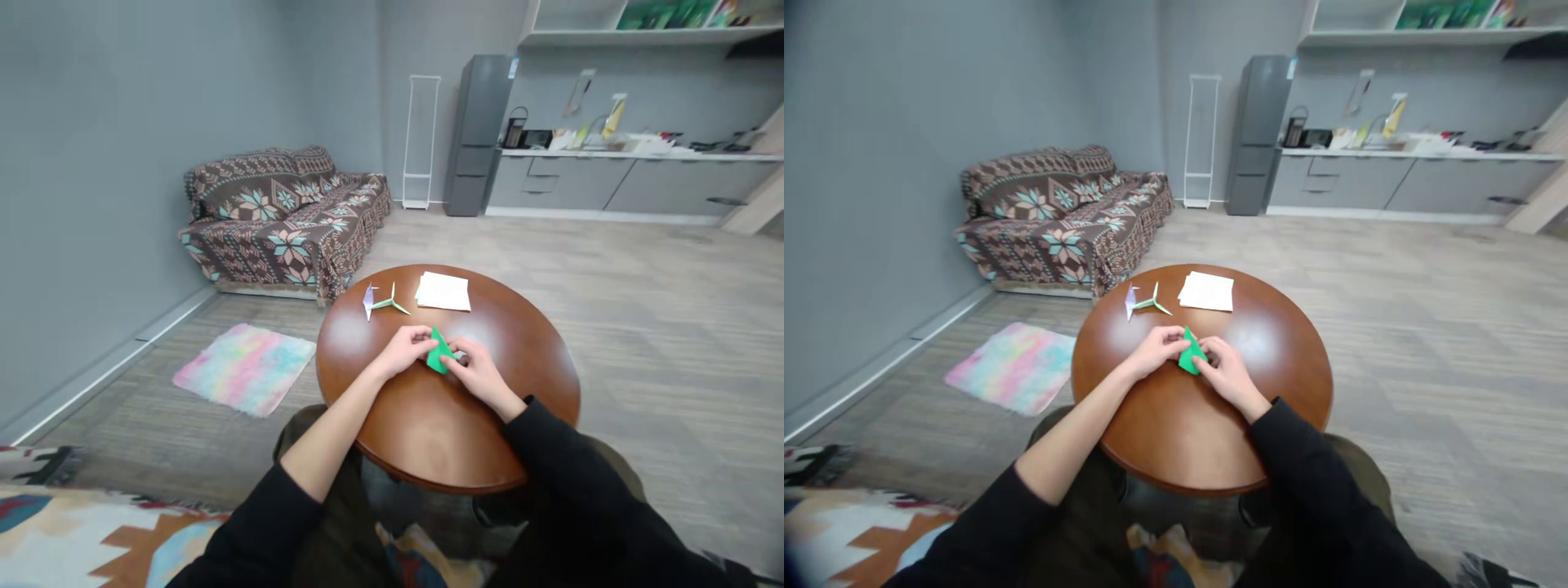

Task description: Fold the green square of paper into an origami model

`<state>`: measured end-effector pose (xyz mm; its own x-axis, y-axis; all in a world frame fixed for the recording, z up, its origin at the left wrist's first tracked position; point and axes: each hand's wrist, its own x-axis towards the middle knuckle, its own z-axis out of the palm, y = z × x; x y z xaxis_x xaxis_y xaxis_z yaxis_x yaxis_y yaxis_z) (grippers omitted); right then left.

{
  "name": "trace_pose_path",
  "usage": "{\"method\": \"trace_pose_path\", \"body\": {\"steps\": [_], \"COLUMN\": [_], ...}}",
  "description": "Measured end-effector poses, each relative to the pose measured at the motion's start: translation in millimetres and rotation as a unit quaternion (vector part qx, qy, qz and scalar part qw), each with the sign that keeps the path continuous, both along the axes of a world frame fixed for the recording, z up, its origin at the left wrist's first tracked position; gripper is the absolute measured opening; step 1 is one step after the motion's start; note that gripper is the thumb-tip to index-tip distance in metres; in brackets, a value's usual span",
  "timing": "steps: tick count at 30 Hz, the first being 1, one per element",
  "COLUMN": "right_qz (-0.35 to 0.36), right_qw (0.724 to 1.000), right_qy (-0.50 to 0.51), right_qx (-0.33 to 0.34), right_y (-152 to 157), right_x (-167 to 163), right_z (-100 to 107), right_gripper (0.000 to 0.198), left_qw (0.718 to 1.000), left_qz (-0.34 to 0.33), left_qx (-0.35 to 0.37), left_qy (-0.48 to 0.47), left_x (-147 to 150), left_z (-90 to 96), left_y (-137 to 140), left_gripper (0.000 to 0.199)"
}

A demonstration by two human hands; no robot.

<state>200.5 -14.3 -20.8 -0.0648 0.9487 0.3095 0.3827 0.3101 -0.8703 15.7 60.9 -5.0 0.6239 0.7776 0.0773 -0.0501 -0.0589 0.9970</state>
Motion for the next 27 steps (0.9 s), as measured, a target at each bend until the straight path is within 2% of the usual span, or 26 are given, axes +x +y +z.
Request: {"method": "trace_pose_path", "body": {"steps": [8,11,19,24,26,27], "right_qz": [-0.021,-0.024,-0.038,-0.049,-0.055,-0.056], "right_qw": [0.999,1.000,0.997,0.993,0.991,0.990], "right_qy": [0.023,0.003,-0.042,-0.048,-0.038,-0.032], "right_qx": [0.014,0.020,0.058,0.099,0.118,0.126], "right_y": [6,7,14,13,10,8], "right_x": [7,9,11,12,11,11], "right_z": [-21,-25,-36,-29,-22,-18], "right_gripper": [0.026,0.034,0.034,0.029,0.013,0.014], "left_qw": [0.999,1.000,1.000,1.000,1.000,0.999], "left_qz": [-0.046,-0.029,0.012,0.006,0.000,-0.001], "left_qx": [0.005,0.004,0.016,0.023,0.029,0.033], "left_qy": [0.000,-0.005,-0.004,0.000,-0.001,-0.003], "left_x": [-2,-2,1,1,1,1], "left_z": [-3.3,-7.4,-19.2,-18.5,-16.4,-15.2], "left_y": [0,1,9,9,8,7], "left_gripper": [0.052,0.051,0.044,0.043,0.043,0.042]}}
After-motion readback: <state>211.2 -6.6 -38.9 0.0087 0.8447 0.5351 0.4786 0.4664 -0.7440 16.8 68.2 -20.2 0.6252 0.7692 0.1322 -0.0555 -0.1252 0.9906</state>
